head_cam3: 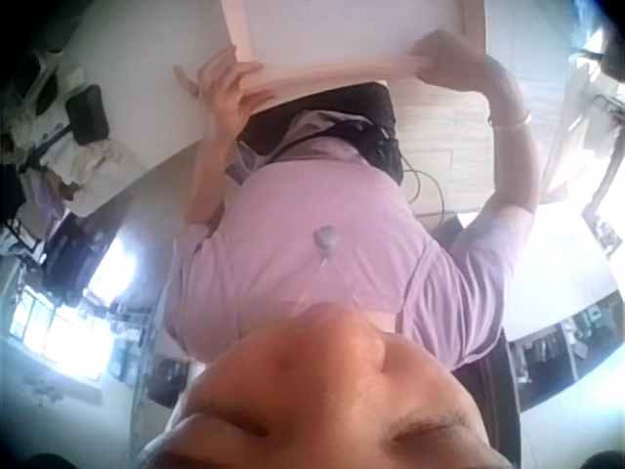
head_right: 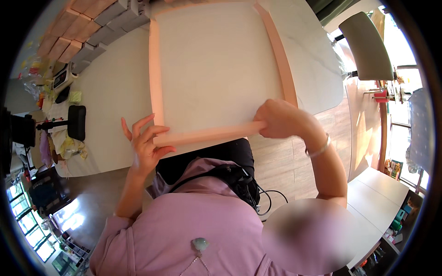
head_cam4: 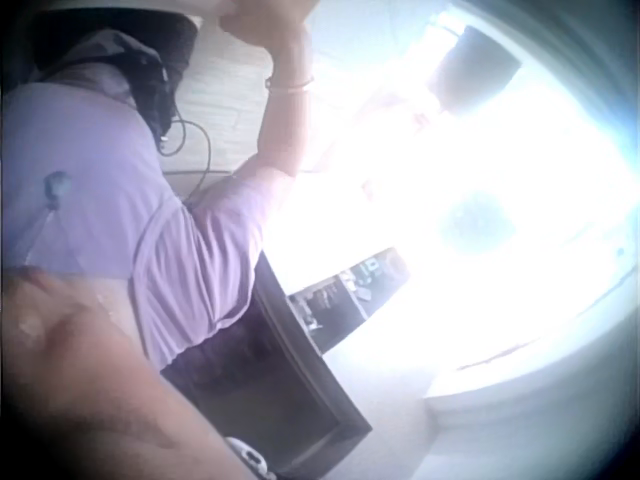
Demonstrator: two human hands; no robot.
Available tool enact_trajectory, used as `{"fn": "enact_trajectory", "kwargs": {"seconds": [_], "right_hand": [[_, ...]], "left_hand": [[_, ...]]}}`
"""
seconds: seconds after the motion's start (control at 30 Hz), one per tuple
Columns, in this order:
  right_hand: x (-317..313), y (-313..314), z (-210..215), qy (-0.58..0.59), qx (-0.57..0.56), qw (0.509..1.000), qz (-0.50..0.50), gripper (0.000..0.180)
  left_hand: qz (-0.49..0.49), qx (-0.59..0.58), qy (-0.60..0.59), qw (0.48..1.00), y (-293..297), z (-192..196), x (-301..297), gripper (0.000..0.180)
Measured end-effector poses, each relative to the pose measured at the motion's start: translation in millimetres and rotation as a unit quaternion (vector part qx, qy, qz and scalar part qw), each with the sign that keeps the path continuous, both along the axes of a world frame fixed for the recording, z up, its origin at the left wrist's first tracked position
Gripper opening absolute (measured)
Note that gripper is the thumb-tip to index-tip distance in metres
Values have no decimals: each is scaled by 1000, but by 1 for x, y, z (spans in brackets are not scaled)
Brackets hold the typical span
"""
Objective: The person assembles a rectangular frame by hand using a large white sheet of paper and strips of light brown tape. They place the paper on a table, apply tape to the edges to form a border, and fold the tape over the corners to secure the structure.
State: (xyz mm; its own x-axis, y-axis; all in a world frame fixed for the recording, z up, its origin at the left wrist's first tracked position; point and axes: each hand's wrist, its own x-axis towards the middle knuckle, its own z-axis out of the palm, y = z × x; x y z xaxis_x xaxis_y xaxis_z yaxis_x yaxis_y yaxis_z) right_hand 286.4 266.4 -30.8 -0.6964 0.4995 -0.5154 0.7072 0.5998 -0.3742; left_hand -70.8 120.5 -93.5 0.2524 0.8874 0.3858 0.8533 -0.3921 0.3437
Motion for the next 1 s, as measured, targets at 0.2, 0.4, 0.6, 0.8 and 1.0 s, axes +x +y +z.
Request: {"fn": "enact_trajectory", "kwargs": {"seconds": [0.2,0.4,0.6,0.8,1.0], "right_hand": [[-12,14,12,13,-64,996,-54,37],[-56,-70,-6,216,262,936,-92,46],[-99,-90,-40,408,450,794,33,31],[-117,-83,-39,399,430,810,1,26],[-116,-77,-39,408,320,855,3,22]], "left_hand": [[13,17,-65,998,6,-3,1,51],[29,31,-70,997,3,-10,2,51],[17,38,-91,995,5,-8,2,50],[20,48,-94,994,6,-18,1,50],[-27,43,-158,986,8,-18,0,50]]}}
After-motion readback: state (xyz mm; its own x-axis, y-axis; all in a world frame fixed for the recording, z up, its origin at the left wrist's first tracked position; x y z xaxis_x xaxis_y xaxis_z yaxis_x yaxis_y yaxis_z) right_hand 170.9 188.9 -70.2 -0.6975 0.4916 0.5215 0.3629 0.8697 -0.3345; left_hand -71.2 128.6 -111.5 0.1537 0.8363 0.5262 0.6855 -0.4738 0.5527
